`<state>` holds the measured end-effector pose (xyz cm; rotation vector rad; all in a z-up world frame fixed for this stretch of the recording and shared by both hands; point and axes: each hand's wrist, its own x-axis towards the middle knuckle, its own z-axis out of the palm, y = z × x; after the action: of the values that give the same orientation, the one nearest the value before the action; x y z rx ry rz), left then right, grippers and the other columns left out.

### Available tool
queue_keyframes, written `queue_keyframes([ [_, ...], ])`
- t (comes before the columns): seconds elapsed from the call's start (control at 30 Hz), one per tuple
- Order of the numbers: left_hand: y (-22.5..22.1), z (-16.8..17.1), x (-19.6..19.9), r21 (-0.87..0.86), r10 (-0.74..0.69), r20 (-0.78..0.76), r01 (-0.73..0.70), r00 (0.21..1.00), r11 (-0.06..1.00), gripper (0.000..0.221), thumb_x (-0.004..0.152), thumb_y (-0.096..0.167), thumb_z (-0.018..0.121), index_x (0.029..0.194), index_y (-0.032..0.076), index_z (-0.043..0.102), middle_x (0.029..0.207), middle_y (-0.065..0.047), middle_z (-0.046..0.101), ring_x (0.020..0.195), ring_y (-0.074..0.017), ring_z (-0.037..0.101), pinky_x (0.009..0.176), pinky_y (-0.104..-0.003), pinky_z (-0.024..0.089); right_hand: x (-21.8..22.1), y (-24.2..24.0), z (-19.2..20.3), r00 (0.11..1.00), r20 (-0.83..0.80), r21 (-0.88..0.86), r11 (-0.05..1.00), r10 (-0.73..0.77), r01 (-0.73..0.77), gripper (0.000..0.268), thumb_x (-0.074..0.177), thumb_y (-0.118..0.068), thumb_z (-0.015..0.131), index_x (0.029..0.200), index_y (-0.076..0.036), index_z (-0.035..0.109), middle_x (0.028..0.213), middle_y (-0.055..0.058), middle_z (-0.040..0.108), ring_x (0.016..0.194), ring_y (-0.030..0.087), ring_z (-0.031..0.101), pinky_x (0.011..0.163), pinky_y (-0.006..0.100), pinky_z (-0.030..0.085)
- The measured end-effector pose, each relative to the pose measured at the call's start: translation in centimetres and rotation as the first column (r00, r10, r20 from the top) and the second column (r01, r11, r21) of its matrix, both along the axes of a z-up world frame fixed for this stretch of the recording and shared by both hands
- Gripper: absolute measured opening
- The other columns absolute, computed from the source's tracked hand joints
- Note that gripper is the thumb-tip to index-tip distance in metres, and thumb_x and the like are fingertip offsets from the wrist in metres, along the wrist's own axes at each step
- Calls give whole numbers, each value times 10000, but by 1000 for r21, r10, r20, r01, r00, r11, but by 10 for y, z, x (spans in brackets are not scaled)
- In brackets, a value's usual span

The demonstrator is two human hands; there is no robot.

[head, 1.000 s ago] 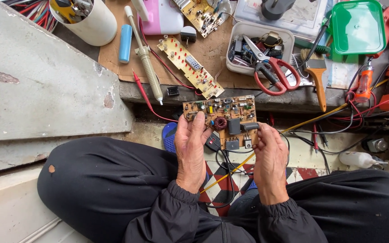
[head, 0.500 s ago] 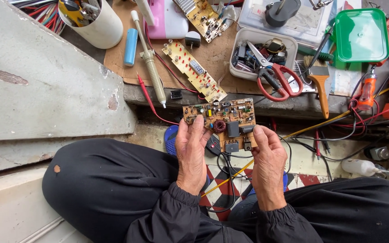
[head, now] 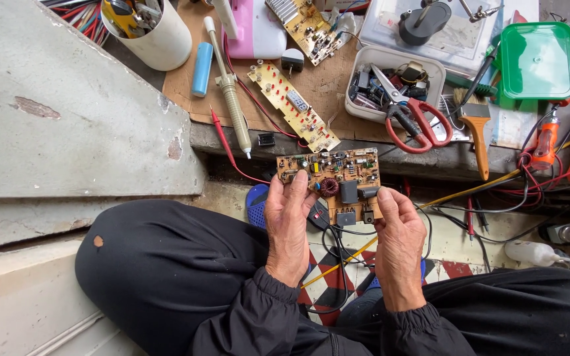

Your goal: Trimming excess component leads from the underside of a circuit board using scissors and inspecting the board.

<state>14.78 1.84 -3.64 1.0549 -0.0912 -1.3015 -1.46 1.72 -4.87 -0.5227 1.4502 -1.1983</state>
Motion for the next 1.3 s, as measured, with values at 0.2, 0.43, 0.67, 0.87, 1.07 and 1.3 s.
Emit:
queue_keyframes([
  [0.2, 1, -2, 0, -20, -11, 15, 11, 1000, 1000, 259, 1064, 187, 701, 1246, 9, 660, 1119, -87, 680, 1036, -158, 675, 1005, -339, 574, -1, 1, -1, 999, -32, 7, 1000, 12, -12, 365, 1052, -275, 716, 1308, -15, 725, 1106, 51, 700, 926, 90, 587, 844, 248, 443],
  [0.43, 0, -9, -1, 16, 10, -4, -10, 1000, 1000, 351, 1023, 191, 725, 1303, -6, 646, 1143, -89, 672, 1078, -168, 658, 1031, -352, 550, -1, 0, -2, 1000, -15, 7, 1000, 20, -20, 383, 1049, -284, 718, 1326, -19, 715, 1078, 30, 671, 894, 69, 545, 805, 237, 424],
  [0.67, -1, -6, -1, -4, 4, 14, -4, 1000, 1000, 326, 1028, 173, 720, 1294, -2, 652, 1145, -94, 680, 1066, -168, 666, 1023, -351, 565, 2, 0, 2, 1000, -23, 36, 999, 11, -10, 375, 1059, -276, 706, 1336, -25, 721, 1070, 23, 657, 871, 65, 520, 806, 233, 432],
  [0.87, -1, -4, -1, 25, -18, 30, 17, 999, 1000, 330, 1027, 187, 707, 1298, 5, 661, 1171, -107, 693, 1076, -177, 675, 1041, -355, 558, 2, 0, -2, 1000, -1, 47, 999, -5, 5, 362, 1062, -269, 707, 1318, -16, 732, 1048, 23, 643, 841, 58, 486, 797, 222, 426],
  [1.07, 0, -12, -1, -38, -13, 35, 14, 999, 999, 255, 1044, 165, 716, 1237, 10, 659, 1110, -76, 700, 1028, -156, 687, 1012, -351, 571, 1, -1, -5, 999, 26, 40, 999, -24, 23, 310, 1074, -240, 704, 1285, -13, 729, 997, 4, 610, 802, 43, 461, 749, 197, 417],
  [1.3, 0, -5, -1, -7, -39, 60, 39, 997, 999, 260, 1039, 164, 712, 1254, 22, 680, 1137, -84, 739, 1044, -162, 707, 1020, -351, 563, 0, 0, -7, 999, 40, 50, 999, -23, 21, 339, 1067, -256, 709, 1302, -12, 719, 962, -4, 593, 794, 42, 461, 747, 190, 418],
])
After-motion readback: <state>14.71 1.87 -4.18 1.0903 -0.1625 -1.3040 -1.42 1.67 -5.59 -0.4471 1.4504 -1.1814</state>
